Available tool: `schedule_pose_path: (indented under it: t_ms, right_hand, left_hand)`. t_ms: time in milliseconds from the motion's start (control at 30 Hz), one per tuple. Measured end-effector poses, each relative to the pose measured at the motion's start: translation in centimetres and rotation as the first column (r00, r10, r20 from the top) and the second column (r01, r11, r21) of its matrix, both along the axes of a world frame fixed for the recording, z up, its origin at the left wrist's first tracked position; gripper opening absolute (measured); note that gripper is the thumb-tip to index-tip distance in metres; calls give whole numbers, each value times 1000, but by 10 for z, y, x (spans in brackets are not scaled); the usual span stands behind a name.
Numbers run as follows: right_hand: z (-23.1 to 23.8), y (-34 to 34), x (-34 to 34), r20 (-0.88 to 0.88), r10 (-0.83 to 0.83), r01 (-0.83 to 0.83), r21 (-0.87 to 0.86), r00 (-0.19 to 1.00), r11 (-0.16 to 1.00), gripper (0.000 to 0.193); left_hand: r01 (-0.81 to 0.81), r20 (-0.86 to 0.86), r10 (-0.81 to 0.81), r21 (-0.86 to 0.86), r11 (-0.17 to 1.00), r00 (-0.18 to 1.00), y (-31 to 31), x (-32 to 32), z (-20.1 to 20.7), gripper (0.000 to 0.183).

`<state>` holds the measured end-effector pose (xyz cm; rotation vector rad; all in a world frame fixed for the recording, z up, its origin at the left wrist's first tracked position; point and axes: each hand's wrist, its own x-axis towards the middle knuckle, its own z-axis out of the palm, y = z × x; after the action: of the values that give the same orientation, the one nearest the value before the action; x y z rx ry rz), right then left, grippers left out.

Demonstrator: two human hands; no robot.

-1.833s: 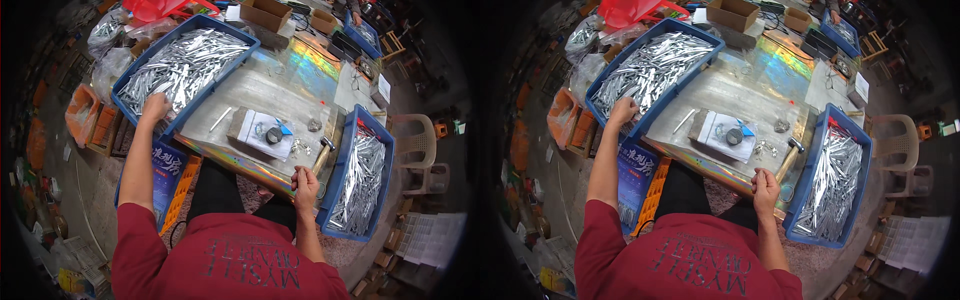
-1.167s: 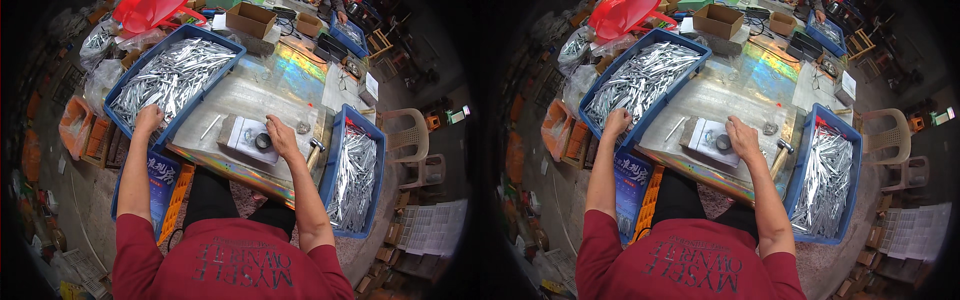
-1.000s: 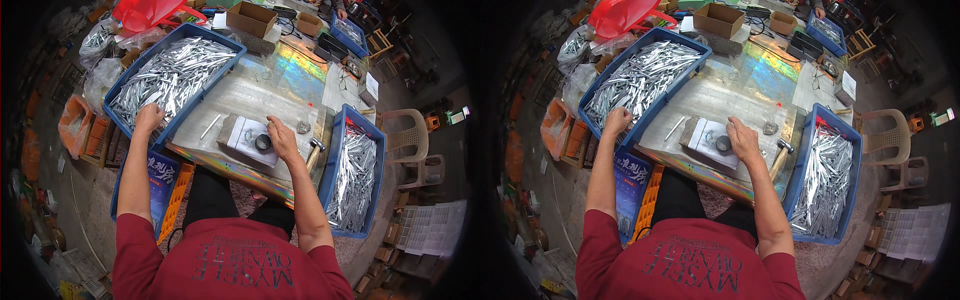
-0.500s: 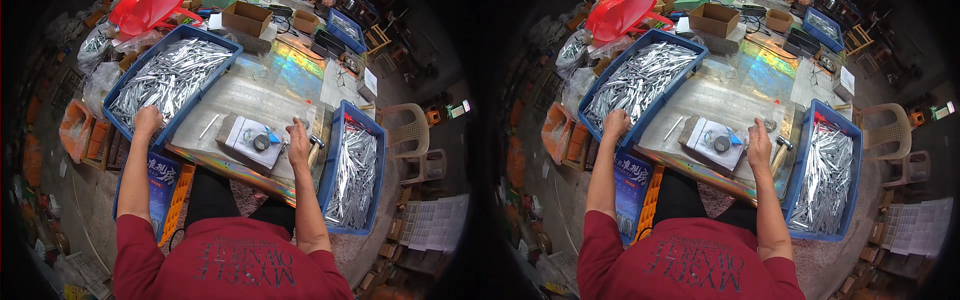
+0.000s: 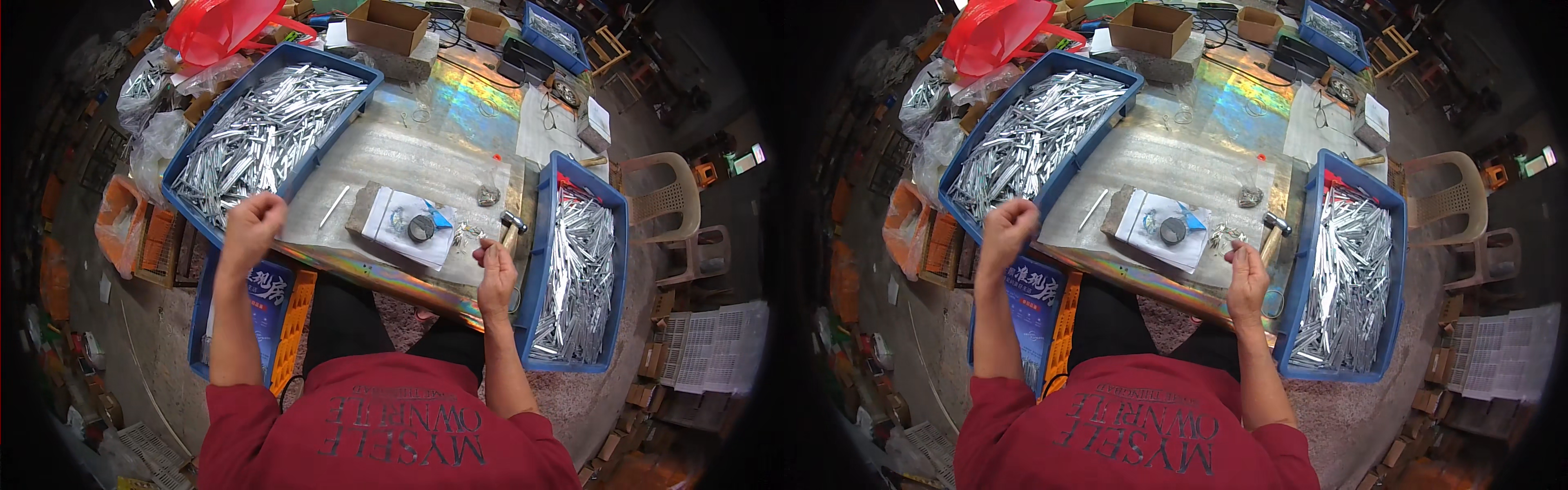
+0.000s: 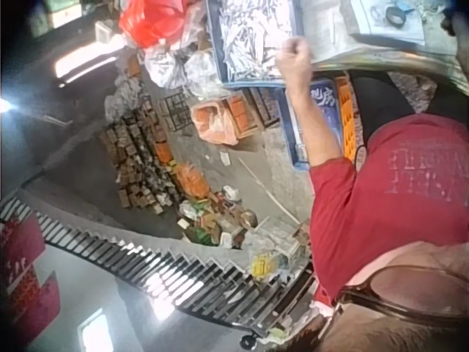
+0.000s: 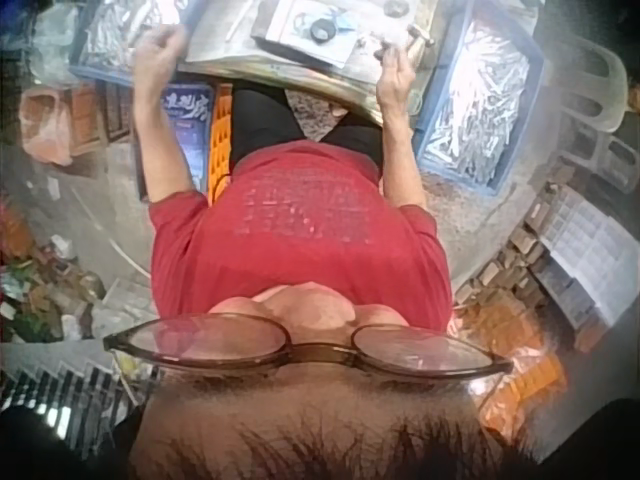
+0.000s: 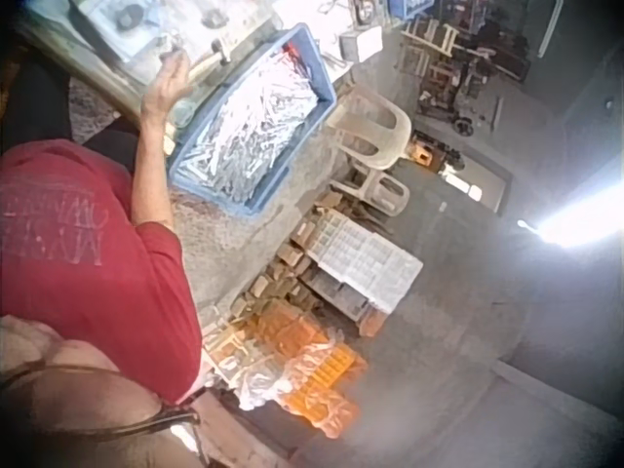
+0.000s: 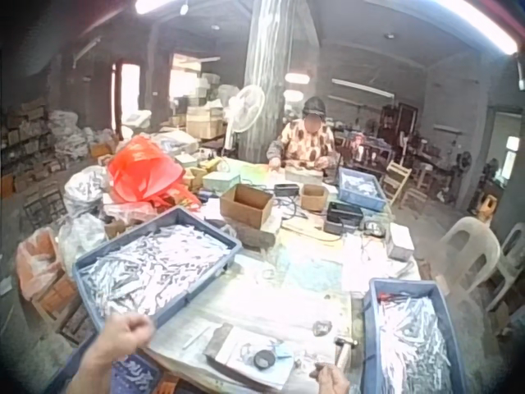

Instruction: The person assembles small metal components using a hammer and a mounting jig.

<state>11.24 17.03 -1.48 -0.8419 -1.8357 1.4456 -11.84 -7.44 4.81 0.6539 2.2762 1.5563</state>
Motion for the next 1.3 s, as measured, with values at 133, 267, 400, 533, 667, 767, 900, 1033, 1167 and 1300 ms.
schedule_pose_path:
  t_ms: [133,267,400,533,667,767,900,1033,1167,1300]
  right_hand:
    - [10,-27,-5,-49,150,-155,-148,988,977,25]
    - [18,-43,-9,-71,303,-308,-353,950,884,24]
    - [17,-46,-15,-207,351,-407,-503,913,762,22]
    - [15,-47,-17,-290,315,-428,-593,904,682,19]
    - [12,-47,-18,-259,294,-392,-629,920,671,16]
    - [9,-45,-16,-265,244,-360,-682,933,637,13]
    - [5,-44,-15,-264,226,-347,-680,938,646,12]
    - [2,-42,-14,-257,220,-339,-691,941,639,12]
    - [5,-43,-12,-301,198,-359,-720,933,594,13]
    - [3,-39,-5,-234,310,-386,-641,922,664,15]
  left_hand:
    - [244,351,-289,167,955,891,31,60,-2,7]
    - [291,514,-466,386,875,720,54,90,-29,10]
    - [350,542,-516,385,854,663,64,103,-39,9]
    - [368,586,-538,392,843,606,70,112,-45,11]
    - [381,587,-553,401,833,592,74,115,-48,13]
    - [373,655,-546,400,837,523,76,113,-49,18]
    - [358,679,-542,409,839,495,76,115,-48,19]
    - [414,673,-599,441,796,434,76,113,-54,23]
    - [431,699,-640,494,755,320,77,115,-53,21]
    - [432,722,-646,514,741,249,74,117,-64,15]
